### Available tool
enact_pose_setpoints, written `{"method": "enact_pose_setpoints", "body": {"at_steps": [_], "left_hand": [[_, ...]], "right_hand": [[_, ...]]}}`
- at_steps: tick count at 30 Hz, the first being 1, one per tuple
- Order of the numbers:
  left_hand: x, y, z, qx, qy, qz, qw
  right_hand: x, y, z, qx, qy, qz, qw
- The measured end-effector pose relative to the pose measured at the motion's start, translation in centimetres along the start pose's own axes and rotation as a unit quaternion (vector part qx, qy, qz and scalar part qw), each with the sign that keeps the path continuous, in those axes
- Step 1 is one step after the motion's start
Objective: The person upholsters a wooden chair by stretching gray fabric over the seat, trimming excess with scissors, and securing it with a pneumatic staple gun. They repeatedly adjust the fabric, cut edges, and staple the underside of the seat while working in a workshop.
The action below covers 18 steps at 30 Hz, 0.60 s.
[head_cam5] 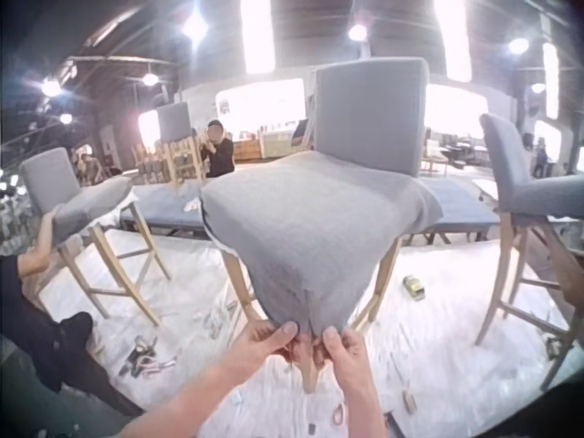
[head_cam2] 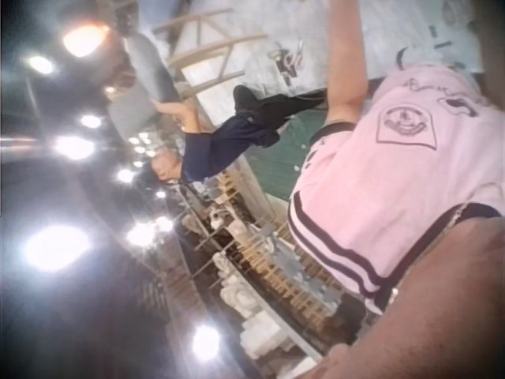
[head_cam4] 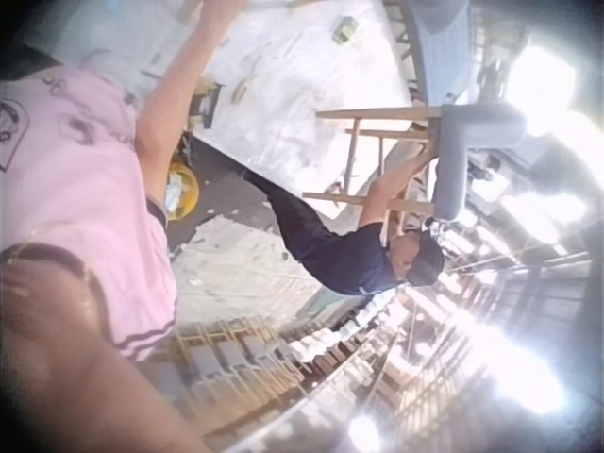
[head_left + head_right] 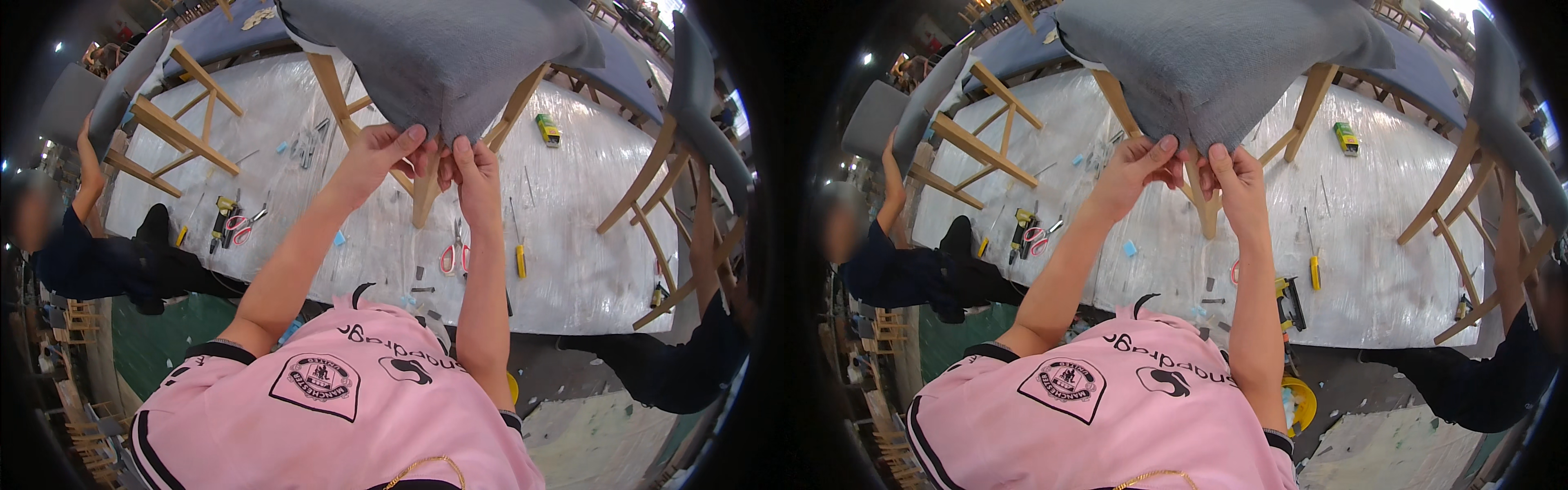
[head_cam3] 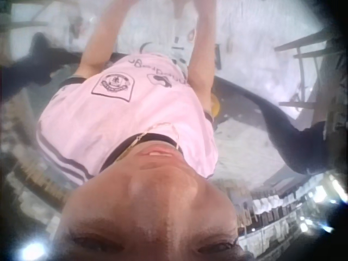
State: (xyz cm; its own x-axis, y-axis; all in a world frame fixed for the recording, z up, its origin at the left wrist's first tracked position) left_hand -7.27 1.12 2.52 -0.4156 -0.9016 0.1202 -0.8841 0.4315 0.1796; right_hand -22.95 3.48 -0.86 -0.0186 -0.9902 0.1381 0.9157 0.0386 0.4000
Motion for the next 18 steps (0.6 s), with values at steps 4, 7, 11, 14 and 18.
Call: {"method": "enact_pose_setpoints", "body": {"at_steps": [4,7,11,14,18], "left_hand": [[0.0,0.4,1.6,-0.014,0.003,0.0,1.0],[0.4,0.6,1.6,-0.018,0.005,0.027,0.999],[0.3,0.4,1.8,0.001,0.018,0.023,1.0],[0.5,0.4,1.7,-0.008,0.014,0.023,1.0],[0.6,0.9,1.7,-0.043,0.0,0.007,0.999]], "right_hand": [[-0.2,-0.2,0.1,-0.047,-0.027,0.003,0.999],[0.4,-0.3,-0.9,-0.014,-0.014,0.007,1.0],[0.2,-0.3,-0.9,-0.03,0.0,0.009,1.0],[-0.1,-0.6,-0.1,-0.039,0.003,0.012,0.999],[-0.4,-1.5,-0.2,-0.041,0.01,-0.024,0.999]]}}
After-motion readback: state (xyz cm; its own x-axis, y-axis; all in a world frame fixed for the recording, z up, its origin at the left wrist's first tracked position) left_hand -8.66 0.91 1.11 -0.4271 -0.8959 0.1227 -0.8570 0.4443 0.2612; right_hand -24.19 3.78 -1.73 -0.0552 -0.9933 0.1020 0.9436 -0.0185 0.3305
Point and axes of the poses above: each hand's wrist, its own x-axis towards the middle knuckle, its own y-axis out of the palm, z = x × y, the point moved 7 cm from there along x, towards the middle knuckle, and after that the axes turned 5 degrees about y, right-handed, at the moved point
